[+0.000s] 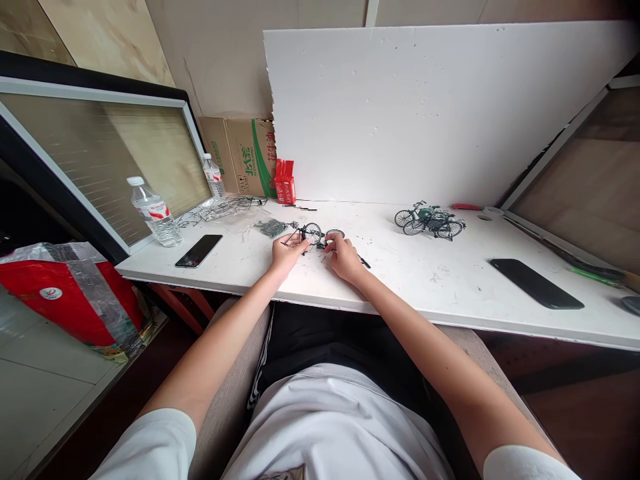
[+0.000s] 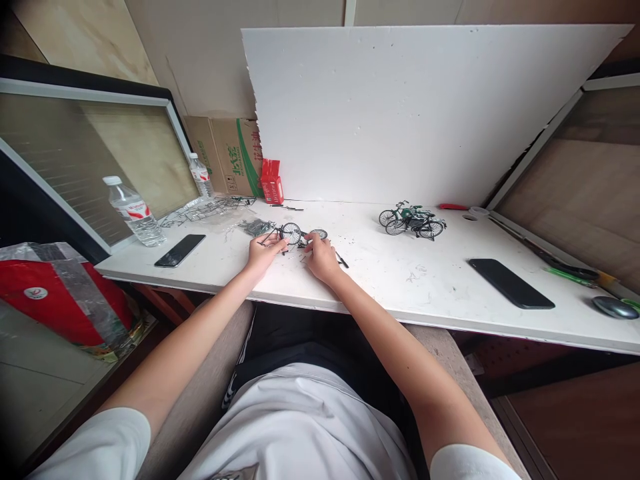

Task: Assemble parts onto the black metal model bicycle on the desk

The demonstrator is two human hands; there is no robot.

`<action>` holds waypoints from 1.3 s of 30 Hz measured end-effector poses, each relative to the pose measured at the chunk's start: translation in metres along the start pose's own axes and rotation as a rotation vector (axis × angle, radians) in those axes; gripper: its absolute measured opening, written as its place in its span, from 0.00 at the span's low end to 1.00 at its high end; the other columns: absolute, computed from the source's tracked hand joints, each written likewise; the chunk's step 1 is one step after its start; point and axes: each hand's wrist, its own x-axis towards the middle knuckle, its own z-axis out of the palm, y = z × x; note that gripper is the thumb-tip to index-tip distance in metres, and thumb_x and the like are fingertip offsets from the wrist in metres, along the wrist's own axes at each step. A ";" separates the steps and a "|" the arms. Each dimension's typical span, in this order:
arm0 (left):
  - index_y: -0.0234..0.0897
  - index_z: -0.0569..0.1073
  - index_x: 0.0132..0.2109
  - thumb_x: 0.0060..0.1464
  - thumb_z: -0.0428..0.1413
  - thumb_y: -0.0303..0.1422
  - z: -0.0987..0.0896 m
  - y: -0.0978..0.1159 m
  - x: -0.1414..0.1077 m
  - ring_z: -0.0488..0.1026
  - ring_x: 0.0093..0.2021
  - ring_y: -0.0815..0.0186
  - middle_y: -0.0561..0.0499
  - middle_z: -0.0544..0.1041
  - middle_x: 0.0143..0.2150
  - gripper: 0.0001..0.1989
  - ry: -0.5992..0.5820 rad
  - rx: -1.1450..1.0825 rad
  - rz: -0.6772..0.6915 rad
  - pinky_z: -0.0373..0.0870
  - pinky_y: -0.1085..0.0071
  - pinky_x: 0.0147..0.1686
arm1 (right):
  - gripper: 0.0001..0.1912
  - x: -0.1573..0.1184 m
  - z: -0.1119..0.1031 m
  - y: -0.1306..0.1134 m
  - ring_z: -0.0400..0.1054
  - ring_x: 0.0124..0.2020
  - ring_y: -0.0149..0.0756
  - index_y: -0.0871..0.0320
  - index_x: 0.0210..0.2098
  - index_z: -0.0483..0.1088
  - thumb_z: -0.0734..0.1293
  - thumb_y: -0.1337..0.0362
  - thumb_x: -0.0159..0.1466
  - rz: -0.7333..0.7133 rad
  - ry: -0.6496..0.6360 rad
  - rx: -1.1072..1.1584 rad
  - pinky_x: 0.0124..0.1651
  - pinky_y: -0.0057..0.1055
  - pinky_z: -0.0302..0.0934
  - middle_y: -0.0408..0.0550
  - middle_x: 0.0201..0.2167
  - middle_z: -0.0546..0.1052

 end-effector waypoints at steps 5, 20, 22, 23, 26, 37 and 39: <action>0.32 0.79 0.38 0.40 0.77 0.40 0.000 0.000 0.000 0.80 0.33 0.63 0.43 0.83 0.38 0.23 -0.006 -0.001 -0.007 0.78 0.64 0.40 | 0.36 -0.001 -0.002 0.000 0.69 0.57 0.52 0.57 0.67 0.58 0.61 0.79 0.60 -0.064 -0.029 0.060 0.59 0.48 0.61 0.50 0.42 0.82; 0.32 0.79 0.39 0.41 0.77 0.40 0.001 0.002 -0.002 0.81 0.35 0.62 0.43 0.83 0.40 0.23 -0.036 -0.033 0.001 0.80 0.61 0.44 | 0.20 -0.006 -0.003 -0.017 0.69 0.51 0.52 0.59 0.60 0.70 0.58 0.75 0.72 -0.339 -0.137 -0.323 0.56 0.43 0.60 0.60 0.47 0.80; 0.33 0.79 0.39 0.41 0.78 0.40 0.001 0.002 -0.003 0.81 0.34 0.63 0.43 0.83 0.40 0.23 -0.032 -0.034 -0.003 0.80 0.61 0.44 | 0.21 -0.005 -0.001 -0.011 0.68 0.53 0.51 0.60 0.59 0.70 0.57 0.75 0.71 -0.349 -0.117 -0.211 0.57 0.43 0.61 0.61 0.49 0.78; 0.33 0.79 0.39 0.40 0.78 0.40 0.001 0.003 -0.003 0.81 0.34 0.63 0.44 0.83 0.40 0.24 -0.028 -0.033 -0.006 0.80 0.62 0.43 | 0.21 -0.003 -0.001 -0.008 0.68 0.52 0.50 0.60 0.60 0.69 0.57 0.75 0.70 -0.346 -0.097 -0.117 0.57 0.43 0.62 0.60 0.50 0.77; 0.33 0.79 0.39 0.39 0.78 0.40 0.000 0.003 -0.003 0.80 0.33 0.63 0.44 0.83 0.39 0.24 -0.011 -0.023 -0.008 0.79 0.63 0.41 | 0.18 0.004 0.001 0.003 0.68 0.45 0.43 0.58 0.57 0.69 0.57 0.68 0.72 -0.224 0.006 0.255 0.52 0.40 0.65 0.56 0.47 0.75; 0.33 0.80 0.38 0.41 0.76 0.39 0.001 0.001 -0.001 0.80 0.33 0.62 0.44 0.82 0.37 0.21 -0.016 0.012 0.011 0.76 0.65 0.39 | 0.30 0.013 -0.018 -0.005 0.62 0.31 0.32 0.52 0.41 0.70 0.78 0.38 0.54 0.154 -0.001 1.107 0.38 0.32 0.61 0.39 0.30 0.69; 0.33 0.79 0.37 0.42 0.76 0.39 0.001 0.000 -0.001 0.79 0.32 0.63 0.45 0.82 0.35 0.19 -0.025 0.033 0.046 0.75 0.65 0.38 | 0.30 0.012 -0.020 -0.008 0.62 0.31 0.32 0.52 0.40 0.70 0.79 0.37 0.53 0.161 -0.007 1.113 0.38 0.32 0.61 0.39 0.30 0.69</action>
